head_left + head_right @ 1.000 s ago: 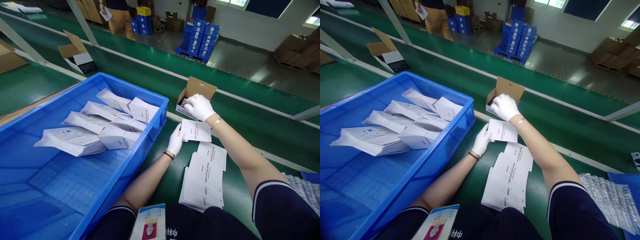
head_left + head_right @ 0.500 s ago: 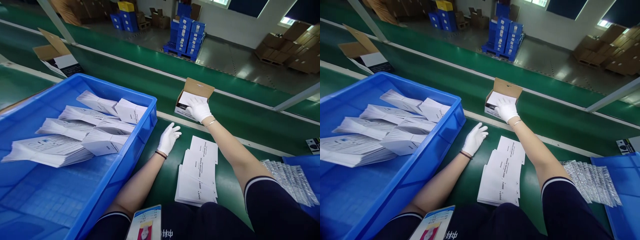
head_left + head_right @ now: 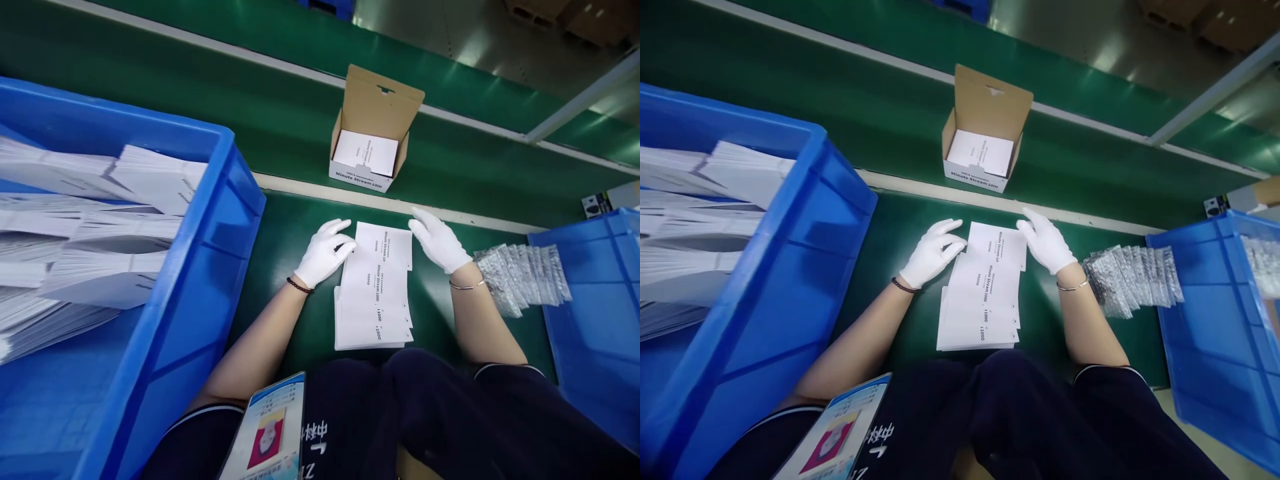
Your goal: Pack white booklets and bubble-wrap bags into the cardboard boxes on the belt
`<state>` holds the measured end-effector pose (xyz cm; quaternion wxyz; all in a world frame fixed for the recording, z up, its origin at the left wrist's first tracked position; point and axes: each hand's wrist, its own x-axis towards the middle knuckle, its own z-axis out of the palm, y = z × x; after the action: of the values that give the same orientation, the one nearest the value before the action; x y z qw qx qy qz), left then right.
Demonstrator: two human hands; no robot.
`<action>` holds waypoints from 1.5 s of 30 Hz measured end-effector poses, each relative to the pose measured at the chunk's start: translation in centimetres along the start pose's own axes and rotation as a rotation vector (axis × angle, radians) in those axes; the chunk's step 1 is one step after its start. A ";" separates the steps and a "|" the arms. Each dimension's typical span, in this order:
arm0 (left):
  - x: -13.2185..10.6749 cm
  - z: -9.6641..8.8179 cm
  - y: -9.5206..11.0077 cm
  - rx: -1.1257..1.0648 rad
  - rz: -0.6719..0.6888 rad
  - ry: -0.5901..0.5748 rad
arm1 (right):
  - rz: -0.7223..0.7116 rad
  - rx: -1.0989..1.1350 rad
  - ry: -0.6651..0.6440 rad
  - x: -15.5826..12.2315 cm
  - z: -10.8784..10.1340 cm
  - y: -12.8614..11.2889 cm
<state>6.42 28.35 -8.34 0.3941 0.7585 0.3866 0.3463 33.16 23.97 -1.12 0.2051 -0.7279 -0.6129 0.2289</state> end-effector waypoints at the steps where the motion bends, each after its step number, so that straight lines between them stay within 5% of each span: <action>1: 0.0 0.1 0.0 0.054 0.039 -0.053 | 0.099 0.142 -0.002 -1.5 -0.2 1.3; 5: -0.2 0.5 -0.1 0.215 0.128 -0.200 | 0.291 0.603 -0.062 -5.8 0.0 3.9; 12: -0.5 0.7 0.0 0.393 0.156 -0.296 | 0.282 0.192 -0.182 -9.0 1.8 3.1; 16: -0.4 0.8 0.1 0.407 0.137 -0.321 | 0.231 0.228 -0.227 -9.3 2.0 2.4; 24: -0.5 0.9 0.3 0.441 0.122 -0.324 | 0.265 0.304 -0.115 -9.6 1.7 0.0; 32: -0.4 0.9 -0.1 0.386 0.136 -0.328 | 0.310 0.421 -0.077 -7.7 4.3 0.6; 36: -0.5 0.3 -0.1 0.187 0.118 -0.222 | 0.224 0.571 -0.076 -7.7 3.8 1.5; 42: -0.8 0.0 -0.2 -0.433 0.027 0.123 | 0.142 0.695 0.026 -7.9 1.0 -0.1; 45: -1.0 0.3 -0.1 -0.612 -0.010 0.138 | 0.107 0.726 0.075 -7.6 1.4 -0.9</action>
<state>6.17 27.41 -8.83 0.5785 0.5776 0.2939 0.4953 30.58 16.60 -1.10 0.4599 -0.6466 -0.4451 0.4151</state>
